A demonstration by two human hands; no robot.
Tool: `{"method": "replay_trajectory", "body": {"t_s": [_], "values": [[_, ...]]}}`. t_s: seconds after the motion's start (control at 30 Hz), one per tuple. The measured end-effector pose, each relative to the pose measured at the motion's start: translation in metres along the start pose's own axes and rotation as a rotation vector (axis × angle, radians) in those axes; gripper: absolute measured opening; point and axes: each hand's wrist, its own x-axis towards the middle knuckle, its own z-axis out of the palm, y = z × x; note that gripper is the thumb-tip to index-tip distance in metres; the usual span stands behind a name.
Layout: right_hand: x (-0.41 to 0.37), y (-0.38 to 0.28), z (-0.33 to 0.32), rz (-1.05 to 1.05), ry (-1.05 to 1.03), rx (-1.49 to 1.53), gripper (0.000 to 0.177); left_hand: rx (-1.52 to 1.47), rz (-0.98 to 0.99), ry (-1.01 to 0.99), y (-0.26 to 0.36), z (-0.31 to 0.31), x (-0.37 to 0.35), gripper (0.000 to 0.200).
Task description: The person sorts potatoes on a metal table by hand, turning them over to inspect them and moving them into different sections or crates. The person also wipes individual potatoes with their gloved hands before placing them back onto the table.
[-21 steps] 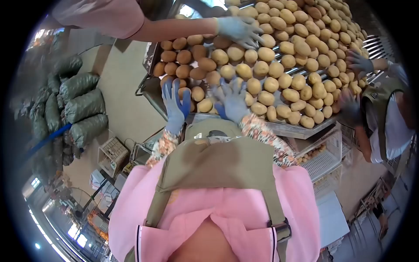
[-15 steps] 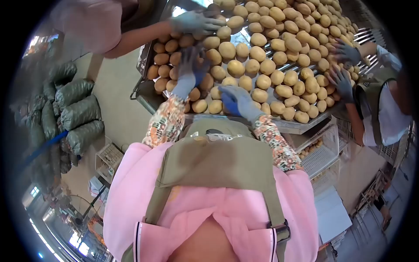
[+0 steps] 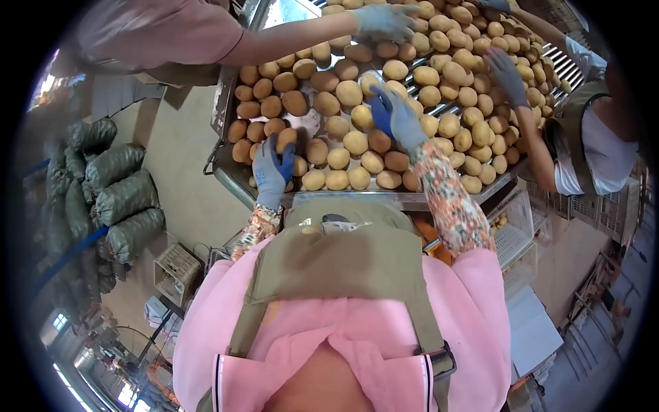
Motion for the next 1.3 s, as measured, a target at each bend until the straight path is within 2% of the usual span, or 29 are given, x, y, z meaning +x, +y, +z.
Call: {"method": "replay_trajectory", "body": {"t_s": [0.03, 0.07, 0.1, 0.13, 0.17, 0.2, 0.23, 0.27, 0.37, 0.4, 0.47, 0.53, 0.57, 0.63, 0.67, 0.7, 0.73, 0.8, 0.87, 0.97, 1.03, 1.07, 1.1, 1.13, 1.17, 1.2, 1.23, 1.27, 1.3], "values": [[0.018, -0.004, 0.007, 0.031, 0.005, -0.076, 0.049, -0.122, -0.194, -0.121, 0.004, -0.016, 0.003, 0.046], [0.039, 0.004, 0.024, 0.041, 0.073, -0.157, 0.059, -0.116, -0.192, -0.117, -0.005, -0.018, 0.002, 0.046], [0.060, 0.013, 0.040, 0.056, 0.141, -0.236, 0.069, -0.279, -0.233, -0.128, -0.017, -0.018, -0.002, 0.046], [0.067, 0.009, 0.041, 0.052, 0.141, -0.227, 0.069, -0.440, -0.271, -0.138, -0.016, -0.028, 0.000, 0.046], [0.076, 0.004, 0.040, 0.127, 0.052, -0.297, 0.070, -0.374, -0.238, -0.064, -0.008, -0.035, -0.003, 0.031], [0.085, 0.002, 0.041, 0.201, -0.041, -0.370, 0.072, -0.368, -0.239, -0.058, -0.006, -0.035, -0.005, 0.031], [0.092, 0.003, 0.039, 0.094, -0.062, -0.523, 0.075, -0.393, -0.224, -0.018, -0.008, -0.033, -0.008, 0.041], [0.091, 0.007, 0.031, 0.204, -0.237, -0.535, 0.078, -0.420, -0.209, 0.017, -0.010, -0.031, -0.011, 0.052], [0.065, -0.007, 0.015, 0.176, -0.440, -0.378, 0.087, -0.330, -0.188, 0.064, -0.004, -0.022, -0.019, 0.051], [0.045, -0.041, 0.004, 0.211, -0.465, -0.397, 0.087, -0.238, -0.191, 0.088, 0.001, -0.019, -0.022, 0.051], [0.032, -0.021, 0.015, 0.215, -0.465, -0.319, 0.082, -0.240, -0.097, 0.088, 0.015, -0.020, -0.018, 0.049], [-0.001, -0.031, 0.021, -0.044, -0.297, 0.111, 0.074, 0.084, 0.043, -0.036, 0.041, -0.021, -0.011, 0.049], [-0.019, -0.055, 0.020, 0.101, -0.251, 0.418, 0.071, -0.001, 0.151, -0.014, 0.036, -0.004, -0.008, 0.049], [-0.037, -0.067, 0.028, 0.061, -0.108, 0.534, 0.071, 0.053, 0.233, -0.121, 0.034, 0.005, -0.006, 0.050], [-0.043, -0.070, 0.030, 0.035, -0.039, 0.511, 0.071, 0.110, 0.303, -0.213, 0.033, 0.008, -0.008, 0.052], [-0.048, -0.071, 0.031, 0.005, 0.016, 0.449, 0.071, 0.116, 0.356, -0.117, 0.048, -0.013, -0.007, 0.047], [-0.052, -0.071, 0.031, -0.021, 0.071, 0.391, 0.071, 0.117, 0.365, -0.121, 0.043, -0.011, -0.008, 0.047], [-0.059, -0.071, 0.030, -0.066, 0.169, 0.259, 0.071, 0.158, 0.259, -0.439, 0.032, -0.010, -0.005, 0.057], [-0.066, -0.072, 0.028, -0.110, 0.250, 0.111, 0.072, 0.097, 0.192, -0.489, 0.031, -0.021, -0.013, 0.060], [-0.076, -0.080, 0.025, -0.151, 0.262, -0.034, 0.074, 0.403, 0.172, -0.301, -0.015, -0.011, -0.035, 0.072], [-0.083, -0.077, 0.029, -0.097, 0.284, 0.269, 0.067, 0.393, 0.115, -0.218, -0.040, -0.016, -0.045, 0.069], [-0.086, -0.076, 0.032, -0.099, 0.289, 0.269, 0.067, 0.376, 0.105, -0.146, -0.063, -0.012, -0.052, 0.067], [-0.090, -0.074, 0.034, -0.098, 0.301, 0.315, 0.066, 0.198, -0.061, -0.209, -0.065, -0.022, -0.055, 0.061], [-0.092, -0.076, 0.036, -0.097, 0.312, 0.358, 0.066, 0.088, -0.134, -0.086, -0.093, -0.010, -0.066, 0.055], [-0.096, -0.080, 0.034, -0.100, 0.317, 0.357, 0.066, -0.103, -0.183, -0.093, -0.110, -0.011, -0.069, 0.061], [-0.100, -0.087, 0.031, 0.011, 0.271, 0.588, 0.067, -0.292, -0.232, -0.100, -0.114, -0.019, -0.070, 0.068], [-0.104, -0.092, 0.029, 0.123, 0.220, 0.816, 0.068, -0.293, -0.226, -0.098, -0.113, -0.024, -0.073, 0.068], [-0.109, -0.088, 0.030, 0.117, 0.224, 0.818, 0.068, -0.202, -0.233, -0.089, -0.113, -0.030, -0.077, 0.066], [-0.116, -0.080, 0.033, 0.016, 0.092, 1.140, 0.056, -0.110, -0.242, -0.082, -0.107, -0.036, -0.078, 0.064]]}}
